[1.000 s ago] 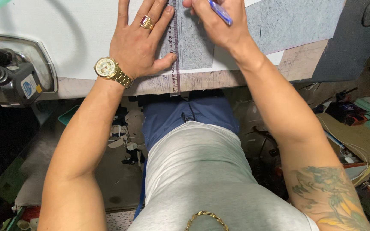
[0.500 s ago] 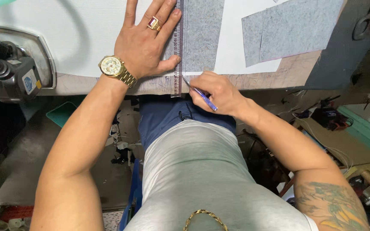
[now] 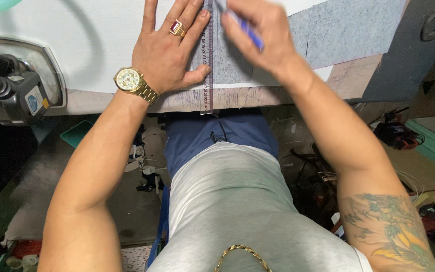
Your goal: The person marks lines on fabric pieces using a ruler and a pen, then uses a steam iron on the pieces and a wooden block to press them.
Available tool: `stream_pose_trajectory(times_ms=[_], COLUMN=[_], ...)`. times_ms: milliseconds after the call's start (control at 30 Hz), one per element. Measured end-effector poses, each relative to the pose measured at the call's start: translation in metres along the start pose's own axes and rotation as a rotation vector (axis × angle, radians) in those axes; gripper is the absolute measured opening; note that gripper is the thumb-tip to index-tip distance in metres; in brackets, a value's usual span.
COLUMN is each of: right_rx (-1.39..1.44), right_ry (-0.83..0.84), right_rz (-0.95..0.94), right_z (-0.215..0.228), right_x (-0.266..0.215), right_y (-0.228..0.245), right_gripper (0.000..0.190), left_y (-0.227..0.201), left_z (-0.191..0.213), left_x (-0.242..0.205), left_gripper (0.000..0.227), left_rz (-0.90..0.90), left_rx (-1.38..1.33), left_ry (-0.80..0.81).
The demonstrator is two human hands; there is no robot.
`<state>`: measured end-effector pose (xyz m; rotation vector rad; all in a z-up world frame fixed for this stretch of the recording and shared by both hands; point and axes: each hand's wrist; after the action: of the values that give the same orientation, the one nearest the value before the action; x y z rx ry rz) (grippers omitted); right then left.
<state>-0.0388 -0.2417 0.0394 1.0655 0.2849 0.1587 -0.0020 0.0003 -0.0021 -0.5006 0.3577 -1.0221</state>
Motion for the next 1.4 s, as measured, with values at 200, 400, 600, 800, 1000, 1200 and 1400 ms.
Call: stream_pose_trajectory(times_ms=[200,400,600,800,1000,1200,1400], right_rx=[-0.045,0.041,0.105,-0.131,-0.731,-0.659,-0.290], right_ry=[0.217,0.009,-0.367,-0.357,-0.135,-0.214,-0.223], right_rz=[0.151,0.134,-0.106,-0.110,0.108,0.141,0.360], right_z=[-0.050,-0.006,0.051,0.070,0.098,0.083,-0.015], right_x=[-0.092,-0.048,-0.073,-0.115,-0.103,-0.083,-0.027], right_y=[0.014,0.012,0.016,-0.024,-0.061,-0.036,0.067], right_gripper=[0.006,0.019,0.019,0.021,0.033,0.026,0.018], left_y=[0.001,0.000,-0.014,-0.057,-0.107,-0.129,-0.107], left_z=[0.002,0.002,-0.017,-0.072,-0.090,-0.068,-0.073], left_x=[-0.001,0.001,-0.016,-0.019,0.039,0.029,-0.094], left_gripper=[0.086,0.086,0.060,0.076,0.062,0.055,0.018], left_rz=[-0.029,-0.012,0.076,0.320,0.270,0.196,0.044], left_rx=[0.020,-0.003,0.097,0.238,0.138,0.078,-0.239], left_ry=[-0.031,0.011,-0.177,-0.013,-0.075,-0.224,-0.916])
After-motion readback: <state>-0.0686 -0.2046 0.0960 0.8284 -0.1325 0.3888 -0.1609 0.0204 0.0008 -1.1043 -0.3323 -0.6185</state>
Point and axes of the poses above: each hand's wrist, its own x-axis towards the middle knuckle, its own z-axis out of the back of the hand, y = z × x, and after that the axes turned 6 degrees about y, right-handed
